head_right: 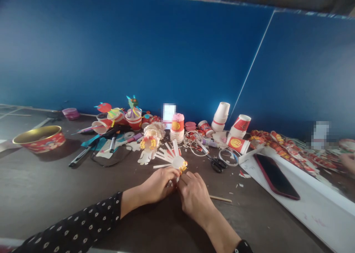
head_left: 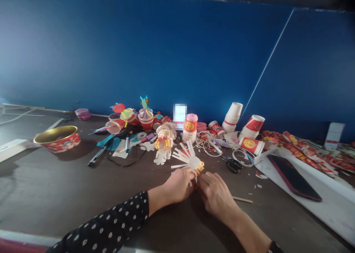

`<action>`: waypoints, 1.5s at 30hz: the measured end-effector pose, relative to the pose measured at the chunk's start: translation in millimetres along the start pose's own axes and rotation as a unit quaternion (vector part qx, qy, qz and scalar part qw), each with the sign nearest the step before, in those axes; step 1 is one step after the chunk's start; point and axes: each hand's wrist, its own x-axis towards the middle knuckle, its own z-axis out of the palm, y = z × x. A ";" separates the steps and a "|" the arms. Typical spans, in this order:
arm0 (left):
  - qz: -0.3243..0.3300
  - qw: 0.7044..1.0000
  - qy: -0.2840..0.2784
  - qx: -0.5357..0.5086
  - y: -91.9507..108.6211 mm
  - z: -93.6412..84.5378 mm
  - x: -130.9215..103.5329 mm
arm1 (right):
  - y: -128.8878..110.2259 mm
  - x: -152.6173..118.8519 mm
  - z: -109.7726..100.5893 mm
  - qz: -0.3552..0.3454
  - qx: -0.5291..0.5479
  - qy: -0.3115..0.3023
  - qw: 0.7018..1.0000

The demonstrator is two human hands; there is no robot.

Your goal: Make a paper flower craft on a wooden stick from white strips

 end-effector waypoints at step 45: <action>-0.016 0.999 0.045 0.001 -3.1 4.7 2.2 | -2.3 -0.9 7.2 -0.034 -0.096 0.026 0.994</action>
